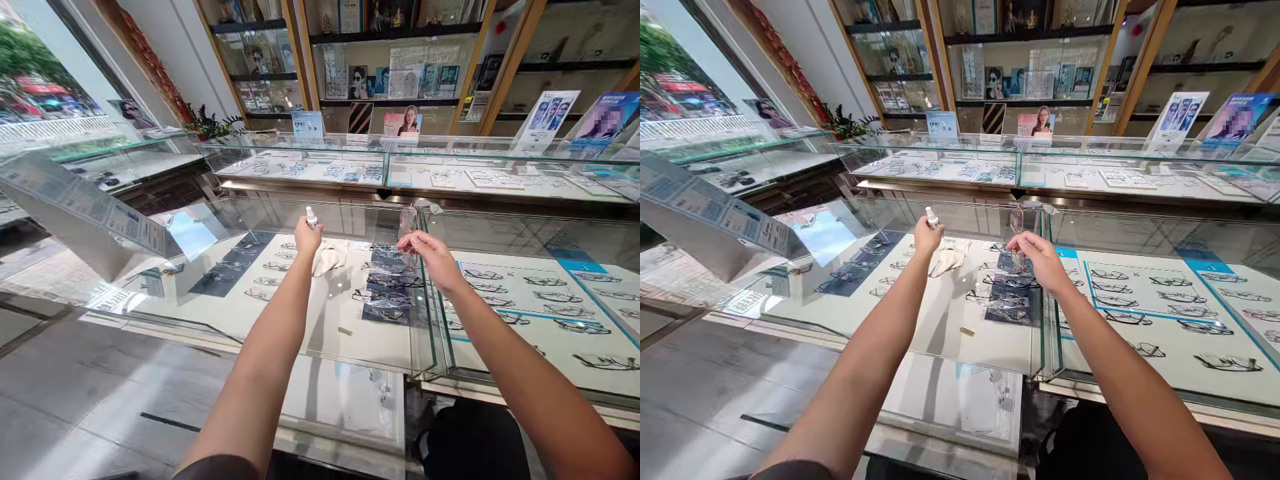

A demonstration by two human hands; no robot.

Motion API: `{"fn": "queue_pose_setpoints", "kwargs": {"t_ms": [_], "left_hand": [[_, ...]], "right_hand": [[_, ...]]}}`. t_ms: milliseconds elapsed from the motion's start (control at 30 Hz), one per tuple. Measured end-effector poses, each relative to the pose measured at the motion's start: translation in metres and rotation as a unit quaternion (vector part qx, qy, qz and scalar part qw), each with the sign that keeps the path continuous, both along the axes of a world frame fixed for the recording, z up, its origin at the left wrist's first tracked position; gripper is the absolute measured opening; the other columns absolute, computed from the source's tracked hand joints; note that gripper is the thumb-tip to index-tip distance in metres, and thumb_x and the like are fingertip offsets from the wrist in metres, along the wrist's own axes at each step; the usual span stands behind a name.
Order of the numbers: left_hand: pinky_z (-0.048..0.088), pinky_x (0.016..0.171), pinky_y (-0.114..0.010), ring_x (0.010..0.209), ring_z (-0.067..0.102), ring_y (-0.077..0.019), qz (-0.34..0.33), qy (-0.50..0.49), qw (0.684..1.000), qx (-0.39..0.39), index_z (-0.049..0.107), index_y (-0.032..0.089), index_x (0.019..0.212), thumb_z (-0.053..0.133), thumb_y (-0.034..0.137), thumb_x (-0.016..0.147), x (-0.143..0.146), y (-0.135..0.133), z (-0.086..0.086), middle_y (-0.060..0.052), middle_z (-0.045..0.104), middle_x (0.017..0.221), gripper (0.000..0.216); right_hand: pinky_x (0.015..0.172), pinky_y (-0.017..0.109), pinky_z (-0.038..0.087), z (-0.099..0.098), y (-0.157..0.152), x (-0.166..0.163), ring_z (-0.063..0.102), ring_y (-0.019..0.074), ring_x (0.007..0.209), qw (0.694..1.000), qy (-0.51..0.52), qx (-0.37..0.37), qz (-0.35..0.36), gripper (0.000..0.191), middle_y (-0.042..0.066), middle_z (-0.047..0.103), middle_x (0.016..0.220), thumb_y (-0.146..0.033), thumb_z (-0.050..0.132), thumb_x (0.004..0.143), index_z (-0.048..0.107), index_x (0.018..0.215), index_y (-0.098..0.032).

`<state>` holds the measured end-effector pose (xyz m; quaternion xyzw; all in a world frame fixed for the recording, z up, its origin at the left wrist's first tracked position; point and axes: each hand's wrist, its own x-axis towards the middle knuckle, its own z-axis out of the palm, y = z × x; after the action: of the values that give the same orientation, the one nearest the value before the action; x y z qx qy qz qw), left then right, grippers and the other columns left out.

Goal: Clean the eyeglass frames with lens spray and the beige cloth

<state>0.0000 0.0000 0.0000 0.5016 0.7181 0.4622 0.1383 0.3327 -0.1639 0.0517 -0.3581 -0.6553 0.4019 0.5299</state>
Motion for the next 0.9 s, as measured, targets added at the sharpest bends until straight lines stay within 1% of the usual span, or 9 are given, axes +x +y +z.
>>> {"fn": "queue_pose_setpoints", "kwargs": {"t_ms": [100,167,233,300,367,433,533,667,900], "left_hand": [[0.049,0.102,-0.040,0.111,0.070,-0.0287,-0.009,-0.008,1.000,-0.005,0.059,0.020,0.111,0.076,0.019,0.086,0.004,-0.003,0.000,-0.011,0.073,0.114,0.031],[0.048,0.107,-0.042,0.123,0.066,-0.0305,0.009,-0.009,1.000,0.011,0.056,0.019,0.124,0.077,0.020,0.084,0.010,-0.010,0.006,-0.015,0.069,0.126,0.045],[0.041,0.118,-0.045,0.143,0.053,-0.0333,0.062,0.001,0.996,0.067,0.046,0.017,0.140,0.076,0.021,0.085,0.020,-0.020,0.020,-0.023,0.056,0.148,0.063],[0.033,0.124,-0.046,0.151,0.043,-0.0335,0.119,0.031,0.977,0.172,0.040,0.016,0.147,0.069,0.021,0.088,0.030,-0.033,0.039,-0.024,0.046,0.156,0.066],[0.040,0.119,-0.041,0.138,0.056,-0.0293,0.059,0.078,0.973,0.207,0.045,0.018,0.141,0.060,0.018,0.092,0.036,-0.045,0.059,-0.019,0.056,0.145,0.052],[0.048,0.105,-0.036,0.118,0.066,-0.0243,-0.077,0.140,0.983,0.086,0.052,0.021,0.133,0.055,0.019,0.093,0.038,-0.055,0.074,-0.012,0.066,0.129,0.040],[0.051,0.087,-0.034,0.095,0.070,-0.0247,-0.198,0.204,0.948,-0.141,0.065,0.024,0.111,0.071,0.021,0.080,0.036,-0.062,0.079,-0.008,0.074,0.109,0.032],[0.051,0.080,-0.034,0.089,0.071,-0.0276,-0.219,0.223,0.920,-0.235,0.069,0.023,0.095,0.080,0.009,0.057,0.031,-0.058,0.069,-0.009,0.076,0.104,0.043],[0.051,0.083,-0.039,0.094,0.074,-0.0333,-0.203,0.205,0.912,-0.291,0.067,0.023,0.092,0.073,-0.002,0.052,0.029,-0.047,0.054,-0.010,0.078,0.095,0.048]], "right_hand": [[0.086,0.036,0.044,0.000,0.001,0.000,0.059,0.0216,0.096,1.000,-0.001,0.003,0.001,0.033,0.003,0.071,0.101,-0.049,0.057,0.107,0.078,0.092,-0.027],[0.085,0.036,0.044,0.001,0.000,-0.001,0.059,0.0219,0.096,1.000,-0.001,0.003,0.000,0.034,0.004,0.071,0.101,-0.050,0.057,0.106,0.077,0.092,-0.027],[0.085,0.036,0.044,0.003,-0.001,-0.001,0.059,0.0221,0.096,1.000,-0.001,0.001,-0.002,0.034,0.004,0.071,0.101,-0.051,0.057,0.106,0.077,0.091,-0.027],[0.086,0.036,0.044,0.005,-0.003,-0.002,0.059,0.0224,0.097,1.000,0.001,0.000,-0.005,0.035,0.004,0.071,0.101,-0.052,0.057,0.105,0.077,0.091,-0.027],[0.087,0.037,0.043,0.007,-0.005,-0.002,0.059,0.0229,0.098,1.000,0.004,-0.002,-0.005,0.035,0.004,0.071,0.102,-0.053,0.058,0.105,0.078,0.092,-0.027],[0.086,0.037,0.043,0.008,-0.005,-0.002,0.059,0.0236,0.099,1.000,0.006,-0.006,-0.005,0.036,0.005,0.071,0.102,-0.055,0.058,0.104,0.078,0.092,-0.027],[0.086,0.038,0.043,0.008,-0.005,-0.002,0.059,0.0241,0.099,1.000,0.007,-0.006,-0.007,0.037,0.005,0.072,0.102,-0.055,0.059,0.104,0.078,0.092,-0.026],[0.086,0.038,0.043,0.008,-0.005,-0.001,0.059,0.0242,0.099,1.000,0.003,-0.006,-0.012,0.036,0.005,0.072,0.103,-0.053,0.058,0.105,0.078,0.093,-0.026],[0.088,0.038,0.043,0.009,-0.006,-0.001,0.059,0.0243,0.101,1.000,-0.003,-0.006,-0.018,0.034,0.005,0.072,0.103,-0.050,0.057,0.105,0.077,0.091,-0.026]]}}
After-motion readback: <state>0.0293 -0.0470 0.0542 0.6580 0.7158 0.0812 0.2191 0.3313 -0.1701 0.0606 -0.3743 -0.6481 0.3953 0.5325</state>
